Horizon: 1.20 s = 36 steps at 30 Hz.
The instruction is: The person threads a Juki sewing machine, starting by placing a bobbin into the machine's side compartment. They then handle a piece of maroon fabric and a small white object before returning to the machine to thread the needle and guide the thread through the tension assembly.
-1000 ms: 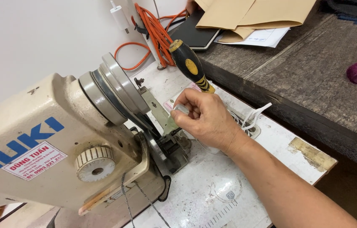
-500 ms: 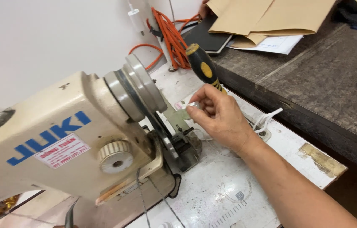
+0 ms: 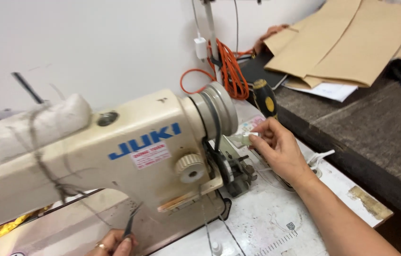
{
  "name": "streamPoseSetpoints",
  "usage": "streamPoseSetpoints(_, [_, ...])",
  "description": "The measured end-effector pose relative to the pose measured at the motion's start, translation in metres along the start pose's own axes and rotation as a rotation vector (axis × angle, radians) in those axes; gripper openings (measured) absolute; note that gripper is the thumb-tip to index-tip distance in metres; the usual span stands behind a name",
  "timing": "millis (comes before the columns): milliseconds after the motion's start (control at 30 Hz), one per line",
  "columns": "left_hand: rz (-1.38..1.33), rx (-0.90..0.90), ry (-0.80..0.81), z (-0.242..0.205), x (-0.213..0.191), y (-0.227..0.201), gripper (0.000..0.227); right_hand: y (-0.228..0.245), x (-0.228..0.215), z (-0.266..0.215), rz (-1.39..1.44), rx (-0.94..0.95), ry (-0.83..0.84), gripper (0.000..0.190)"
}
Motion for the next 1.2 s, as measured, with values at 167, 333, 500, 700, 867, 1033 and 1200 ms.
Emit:
streamPoseSetpoints(167, [0.692, -0.213, 0.100, 0.003, 0.013, -0.050, 0.020, -0.013, 0.000, 0.003, -0.011, -0.040, -0.064, 0.011])
streamPoseSetpoints(333, [0.472, -0.042, -0.016, -0.014, 0.023, -0.096, 0.024, -0.020, -0.001, 0.003, 0.037, -0.034, -0.116, 0.014])
streamPoseSetpoints(500, [0.281, 0.029, 0.150, -0.021, 0.010, -0.128, 0.027, -0.009, -0.018, -0.013, 0.045, -0.092, -0.245, 0.016])
streamPoseSetpoints(700, [0.227, 0.530, 0.108, -0.016, 0.010, -0.106, 0.020, 0.075, -0.006, -0.098, 0.180, -0.032, -0.363, 0.014])
streamPoseSetpoints(867, [-0.143, 0.438, 0.112, -0.037, 0.002, -0.149, 0.028, 0.098, 0.043, -0.173, 0.485, 0.223, -0.252, 0.028])
streamPoseSetpoints(1033, [-0.320, 0.297, 0.190, -0.050, -0.003, -0.153, 0.007, 0.088, 0.105, -0.218, 0.675, 0.249, -0.156, 0.038])
streamPoseSetpoints(1200, [-0.562, 0.239, 0.374, -0.058, -0.008, -0.163, 0.017, 0.077, 0.155, -0.227, 0.822, 0.485, -0.165, 0.035])
Point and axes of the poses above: each hand's wrist, its own z-axis towards the middle knuckle, its own x-axis out of the palm, y = z × x, the point moved 1 cm from there along z, towards the middle knuckle, and after that the axes turned 9 degrees about x, right-handed, at the moved point
